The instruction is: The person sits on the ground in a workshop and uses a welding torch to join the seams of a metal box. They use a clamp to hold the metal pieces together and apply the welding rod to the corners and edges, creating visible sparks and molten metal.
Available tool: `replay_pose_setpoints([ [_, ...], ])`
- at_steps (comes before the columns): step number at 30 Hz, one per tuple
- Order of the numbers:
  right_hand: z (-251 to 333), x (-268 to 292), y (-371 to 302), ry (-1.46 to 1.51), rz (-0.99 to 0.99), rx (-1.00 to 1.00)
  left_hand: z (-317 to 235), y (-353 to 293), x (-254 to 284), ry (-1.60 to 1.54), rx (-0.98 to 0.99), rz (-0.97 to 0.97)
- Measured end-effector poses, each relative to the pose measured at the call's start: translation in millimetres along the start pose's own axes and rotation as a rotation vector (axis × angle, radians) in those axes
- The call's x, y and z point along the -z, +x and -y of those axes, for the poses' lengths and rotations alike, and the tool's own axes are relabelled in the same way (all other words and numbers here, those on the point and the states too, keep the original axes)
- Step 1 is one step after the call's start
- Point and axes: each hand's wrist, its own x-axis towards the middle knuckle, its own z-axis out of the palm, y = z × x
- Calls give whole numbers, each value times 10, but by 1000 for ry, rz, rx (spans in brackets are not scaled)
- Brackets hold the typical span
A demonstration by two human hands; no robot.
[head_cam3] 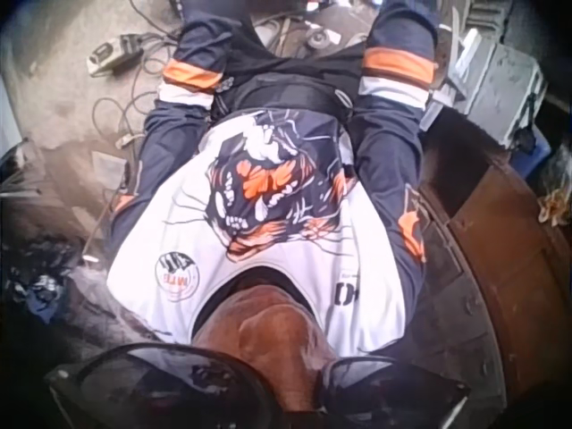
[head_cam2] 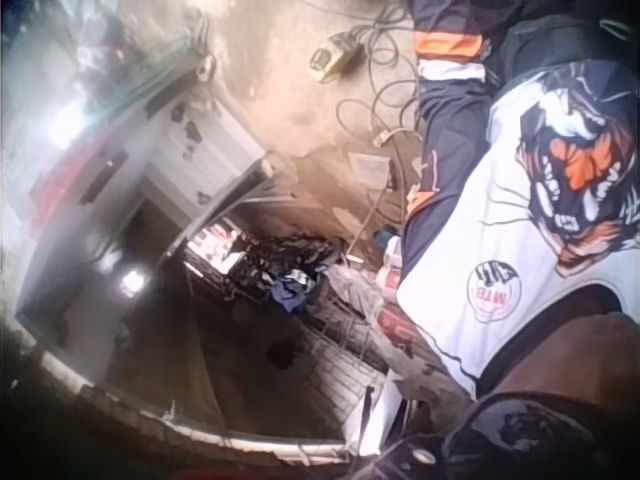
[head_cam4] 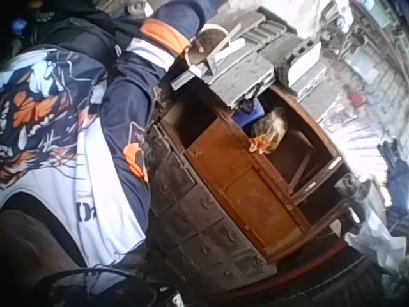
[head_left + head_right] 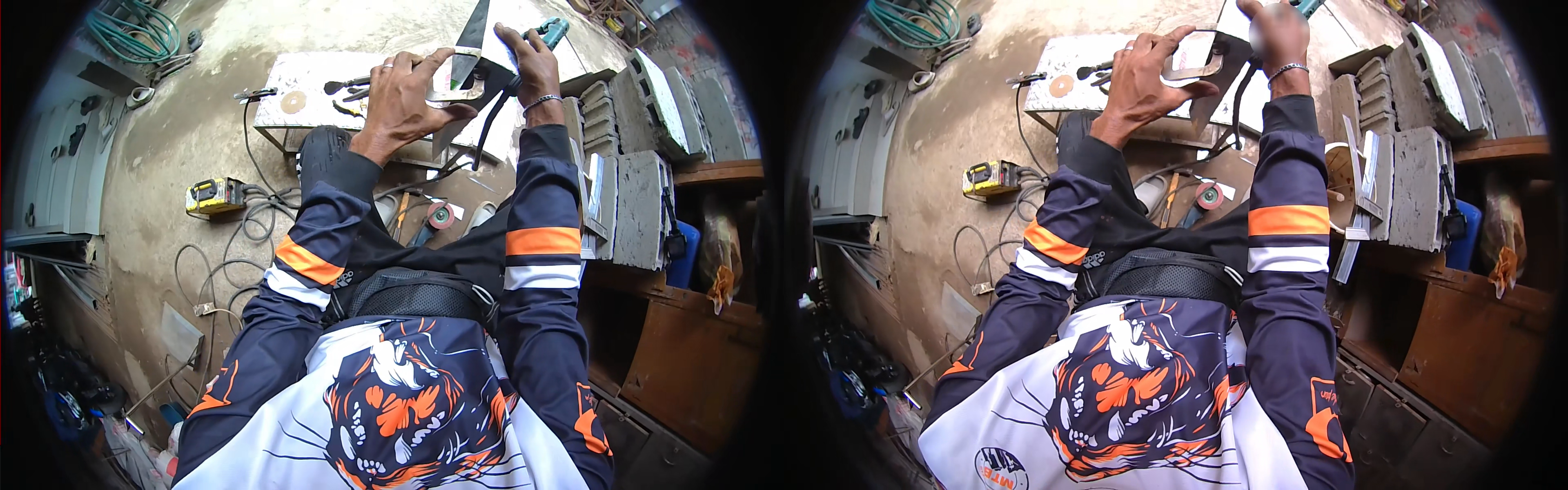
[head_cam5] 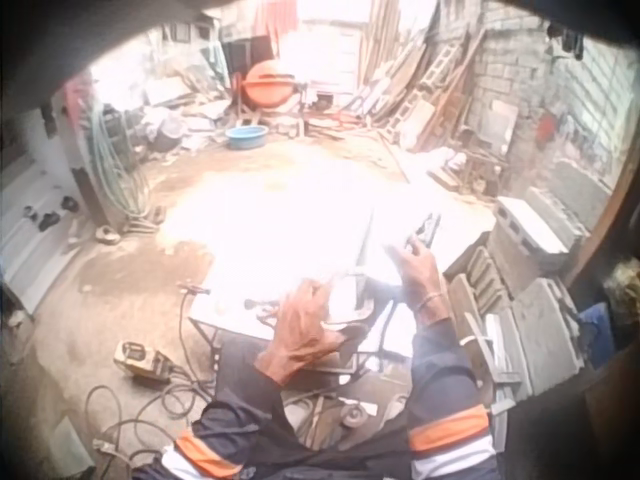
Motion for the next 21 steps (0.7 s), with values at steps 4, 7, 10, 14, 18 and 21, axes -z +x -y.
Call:
replay_pose_setpoints([
  [4, 3, -51, -7, -12, -55, 2, -145, -52, -106, 91, 112, -102],
  [7, 10, -126, 11, -25, -65, -13, -187, -57, -205, 96, 200, -210],
  [10, -63, -154, 32, -2, -69, 36, -220, -26, -205, 61, 262, -163],
  [14, -2, -202, -14, 42, -45, 30, -282, 31, -92, 29, 275, 24],
  [18, -26, -280, 13, -53, -77, 55, -300, 61, -78, 79, 239, -17],
  [21, 2, -347, -5, -63, -89, 32, -329, 42, -40, 96, 243, -33],
])
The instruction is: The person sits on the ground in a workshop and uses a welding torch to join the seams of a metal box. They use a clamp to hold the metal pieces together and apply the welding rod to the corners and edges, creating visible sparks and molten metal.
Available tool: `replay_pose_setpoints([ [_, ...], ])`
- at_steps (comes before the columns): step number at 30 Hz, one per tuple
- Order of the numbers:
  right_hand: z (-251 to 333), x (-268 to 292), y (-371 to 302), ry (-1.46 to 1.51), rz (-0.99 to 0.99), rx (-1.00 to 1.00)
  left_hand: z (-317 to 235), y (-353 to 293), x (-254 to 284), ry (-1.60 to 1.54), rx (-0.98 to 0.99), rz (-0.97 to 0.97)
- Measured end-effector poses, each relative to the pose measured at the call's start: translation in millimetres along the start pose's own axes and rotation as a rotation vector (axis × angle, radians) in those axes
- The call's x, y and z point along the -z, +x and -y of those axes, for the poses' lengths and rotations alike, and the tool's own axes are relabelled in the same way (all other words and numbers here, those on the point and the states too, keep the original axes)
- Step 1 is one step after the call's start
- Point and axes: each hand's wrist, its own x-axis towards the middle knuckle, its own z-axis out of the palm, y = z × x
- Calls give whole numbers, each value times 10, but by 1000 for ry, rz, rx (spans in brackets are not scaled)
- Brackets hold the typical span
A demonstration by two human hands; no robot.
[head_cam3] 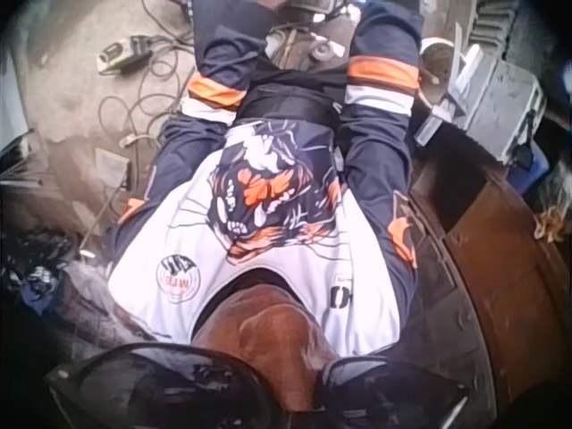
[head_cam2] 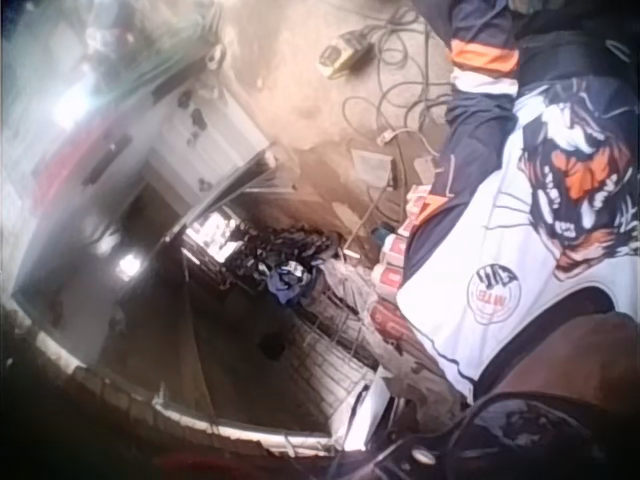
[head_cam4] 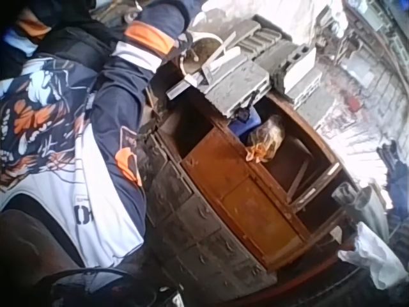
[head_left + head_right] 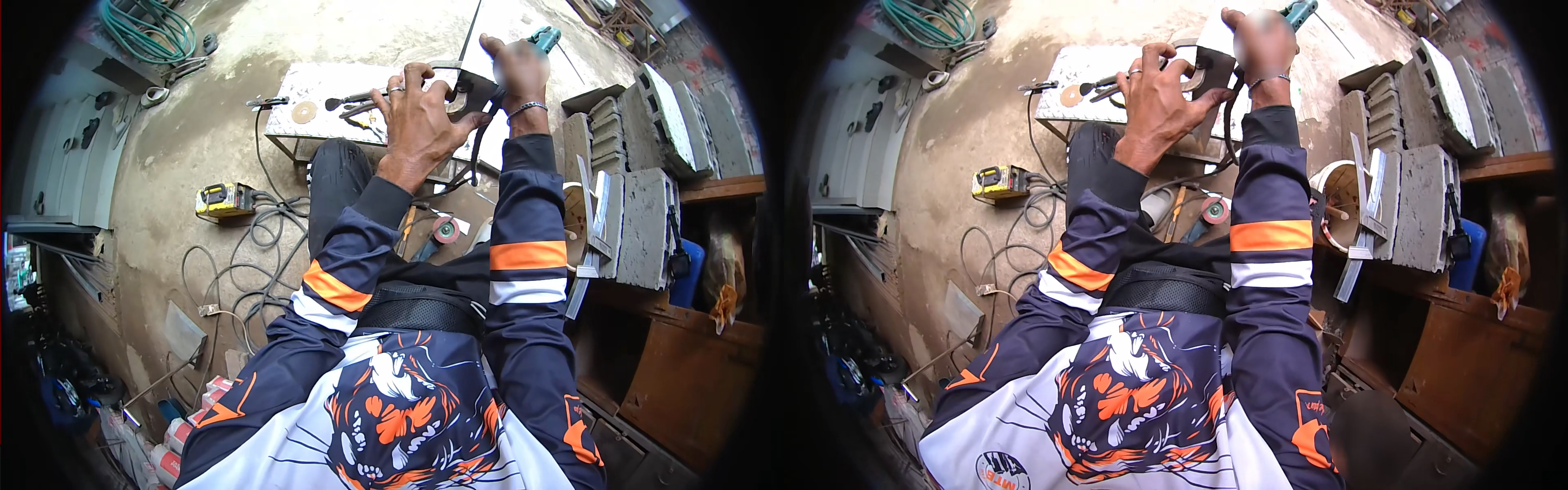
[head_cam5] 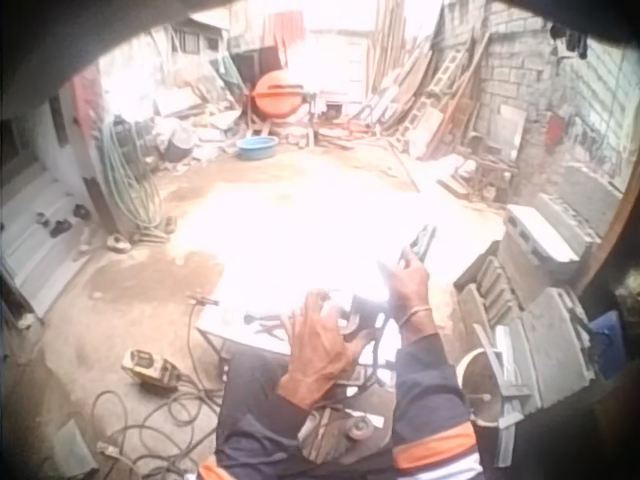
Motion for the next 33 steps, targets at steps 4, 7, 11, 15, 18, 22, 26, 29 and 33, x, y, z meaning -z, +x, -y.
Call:
replay_pose_setpoints([
  [4, -39, 45, 24, 45, -12, 21, -43, 45, 61, 14, -26, 65],
  [7, 65, 95, -45, -12, -30, -14, 62, 96, 64, -57, -104, 60],
  [11, -97, 129, 51, -55, -125, 59, 92, 166, 111, -140, -143, 112],
  [15, -137, 174, 93, -120, -147, 75, 51, 242, 154, -240, -96, 182],
  [18, -84, 51, 10, -148, -146, 66, 65, 164, 28, -316, 15, 55],
  [22, -94, 10, 29, -169, -170, 67, -157, 238, 106, -220, 162, 113],
  [26, -75, -35, 10, -198, -177, 61, -210, 242, 133, -151, 197, 120],
  [29, -60, -74, 3, -165, -172, 77, -178, 217, 23, -140, 190, 8],
  [33, -37, -77, -20, -191, -178, 84, -225, 175, 16, -111, 236, -6],
])
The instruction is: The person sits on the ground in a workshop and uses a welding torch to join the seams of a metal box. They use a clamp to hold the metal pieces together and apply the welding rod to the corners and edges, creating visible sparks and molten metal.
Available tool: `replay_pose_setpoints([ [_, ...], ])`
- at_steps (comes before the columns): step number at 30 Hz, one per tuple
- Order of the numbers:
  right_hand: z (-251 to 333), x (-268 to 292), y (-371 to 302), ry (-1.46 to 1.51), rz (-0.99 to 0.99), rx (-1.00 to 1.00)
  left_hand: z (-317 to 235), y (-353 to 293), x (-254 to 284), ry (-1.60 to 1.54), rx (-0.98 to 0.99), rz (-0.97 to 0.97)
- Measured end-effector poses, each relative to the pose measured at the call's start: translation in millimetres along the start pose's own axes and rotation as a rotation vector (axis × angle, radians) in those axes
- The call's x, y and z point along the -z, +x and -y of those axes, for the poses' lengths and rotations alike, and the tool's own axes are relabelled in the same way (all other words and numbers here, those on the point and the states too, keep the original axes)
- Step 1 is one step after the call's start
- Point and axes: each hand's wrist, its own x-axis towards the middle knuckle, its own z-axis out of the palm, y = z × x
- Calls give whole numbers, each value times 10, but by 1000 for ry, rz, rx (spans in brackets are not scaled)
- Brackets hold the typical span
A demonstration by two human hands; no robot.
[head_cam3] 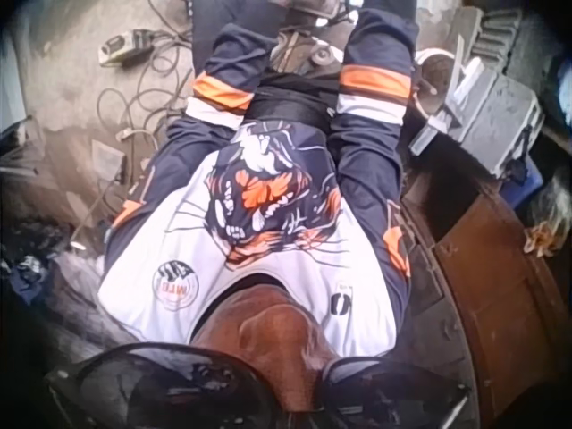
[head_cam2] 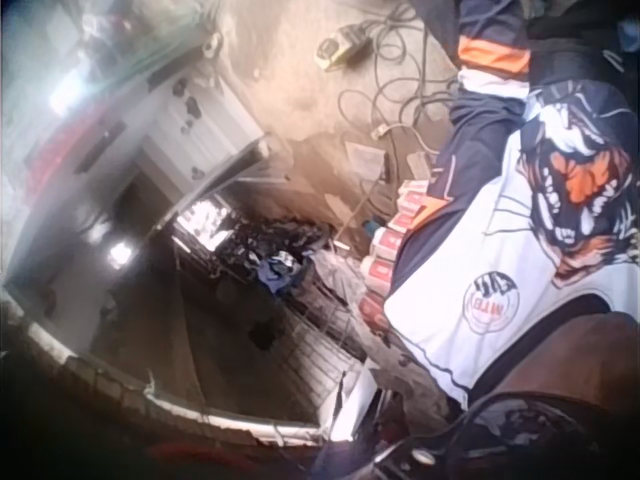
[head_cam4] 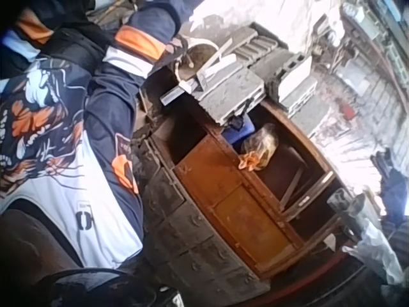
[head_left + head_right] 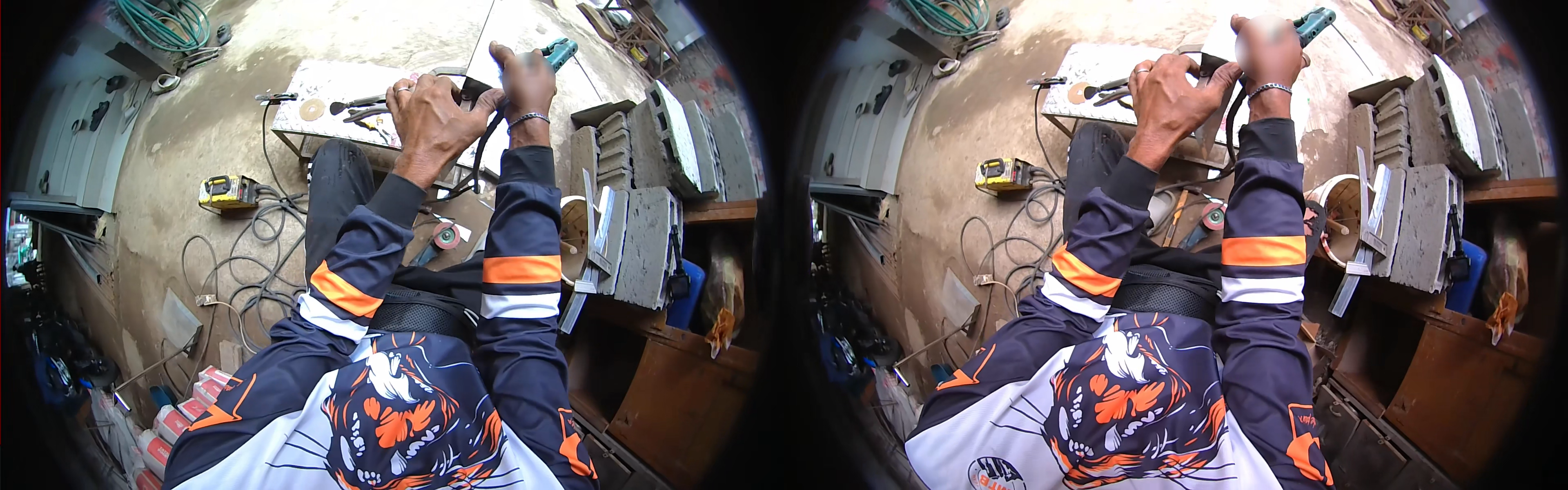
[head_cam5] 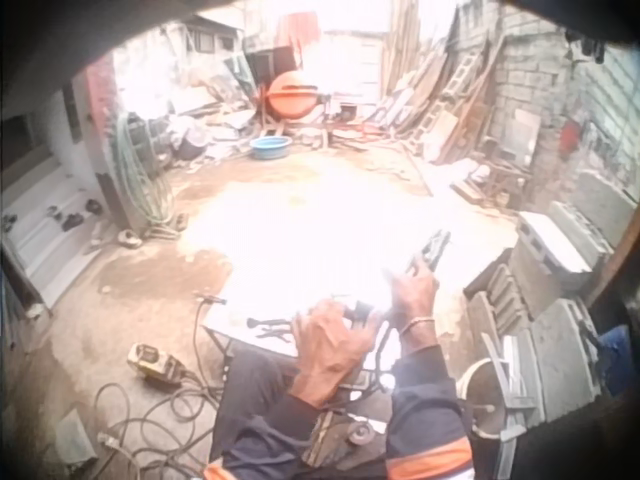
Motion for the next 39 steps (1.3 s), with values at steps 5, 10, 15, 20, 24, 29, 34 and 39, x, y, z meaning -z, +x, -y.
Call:
replay_pose_setpoints([
  [5, 15, 3, 12, 14, -6, -21, 19, 69, 33, 25, 30, 129],
  [10, 24, 3, 16, 90, 13, -65, 48, 154, 38, -9, -5, 221],
  [15, 54, -29, -18, 77, 5, -40, 88, 189, -9, 4, -49, 102],
  [20, -4, -53, 6, 91, -32, -18, 104, 148, -72, 43, -100, -73],
  [24, -29, -10, -3, 169, -11, -37, 38, 120, -37, 2, -100, -48],
  [29, 1, 63, -2, 120, -15, -7, 94, 270, -58, -41, -241, -33],
  [34, 117, 456, 86, -179, -53, 209, 180, 532, -41, 38, -276, 134],
  [39, 242, 1016, 144, -586, 190, 706, 448, 883, 136, -4, -323, 305],
])
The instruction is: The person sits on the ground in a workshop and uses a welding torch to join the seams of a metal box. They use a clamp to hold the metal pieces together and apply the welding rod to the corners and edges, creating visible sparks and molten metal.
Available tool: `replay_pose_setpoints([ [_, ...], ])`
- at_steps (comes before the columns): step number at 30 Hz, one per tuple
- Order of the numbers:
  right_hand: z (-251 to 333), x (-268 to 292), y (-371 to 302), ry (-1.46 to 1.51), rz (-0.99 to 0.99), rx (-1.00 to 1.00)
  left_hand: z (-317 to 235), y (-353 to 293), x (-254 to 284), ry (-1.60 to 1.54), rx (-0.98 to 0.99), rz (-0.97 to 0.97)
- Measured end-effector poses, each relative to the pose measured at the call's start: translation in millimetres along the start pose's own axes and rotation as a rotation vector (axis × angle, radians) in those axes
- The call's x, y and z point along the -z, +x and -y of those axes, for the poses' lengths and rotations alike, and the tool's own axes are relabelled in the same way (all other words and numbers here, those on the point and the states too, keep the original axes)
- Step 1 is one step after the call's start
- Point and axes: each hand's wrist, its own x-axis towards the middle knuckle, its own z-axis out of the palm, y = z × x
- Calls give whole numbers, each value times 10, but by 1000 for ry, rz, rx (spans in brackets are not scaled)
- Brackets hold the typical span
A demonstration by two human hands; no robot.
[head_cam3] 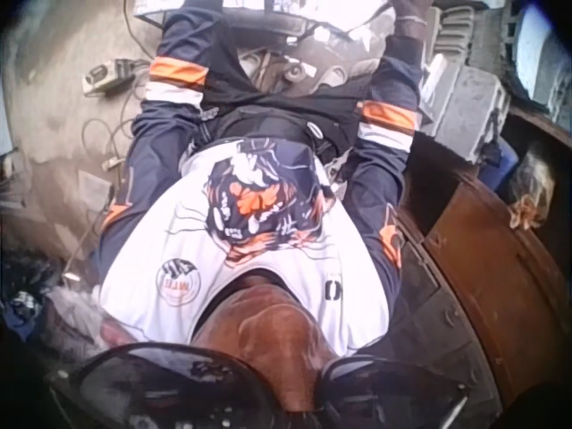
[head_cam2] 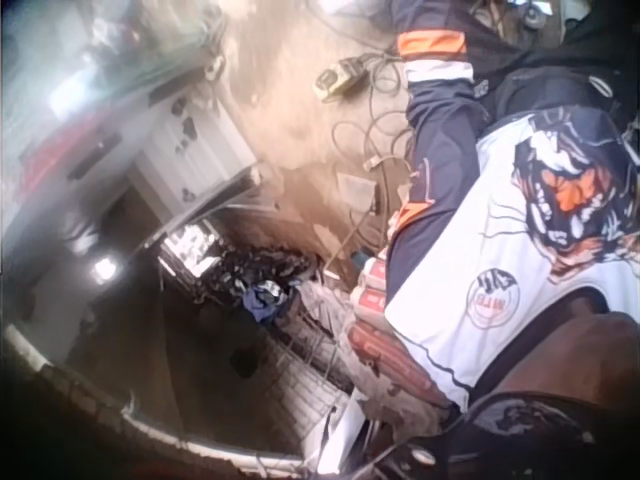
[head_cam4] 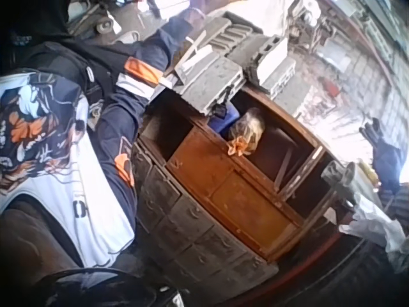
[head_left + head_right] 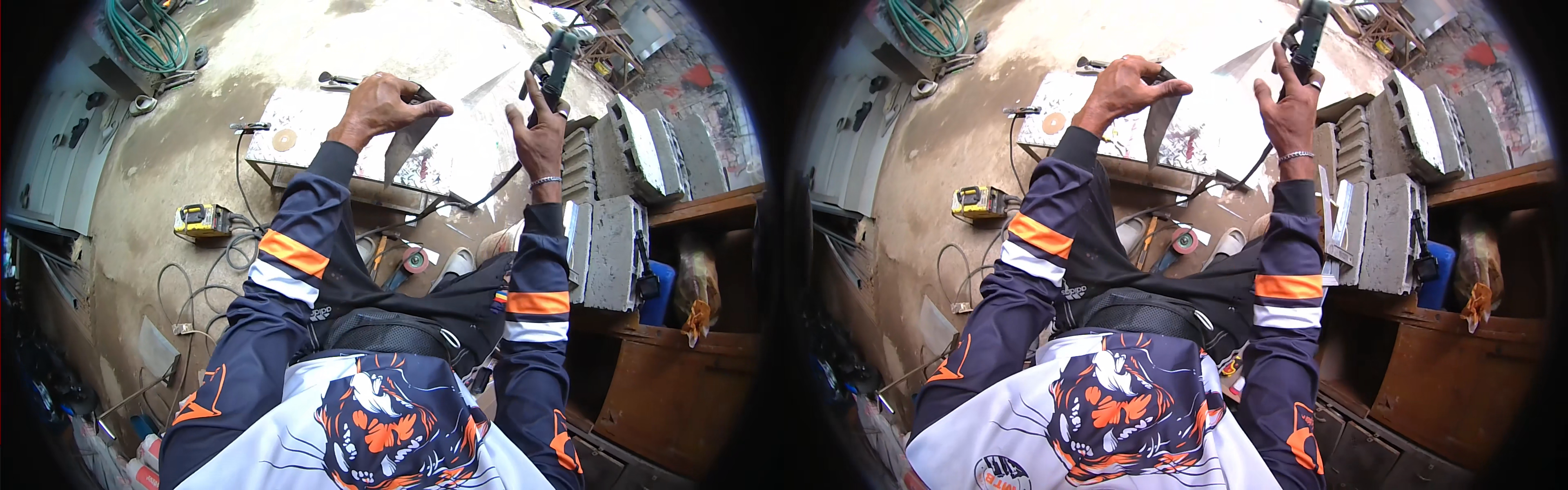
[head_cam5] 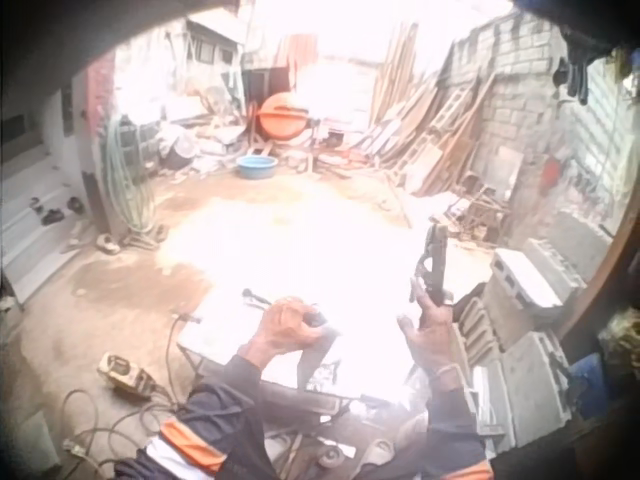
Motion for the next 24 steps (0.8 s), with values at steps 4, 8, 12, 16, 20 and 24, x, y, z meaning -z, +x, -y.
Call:
replay_pose_setpoints([
  [4, 157, 49, 116, -167, 128, 248, 98, -36, 17, -15, -3, 40],
  [8, 334, -57, 434, -279, 288, 412, -7, -32, 19, 0, -3, 82],
  [12, 355, -211, 633, -323, 419, 512, 19, -75, 42, 71, -72, 72],
  [16, 195, -263, 718, -320, 481, 575, 3, -59, 63, 98, -62, 100],
  [20, 134, -332, 735, -244, 439, 548, -23, -39, 106, 67, 12, 183],
  [24, 73, -371, 784, -247, 481, 507, 2, -28, 74, 143, -35, 164],
])
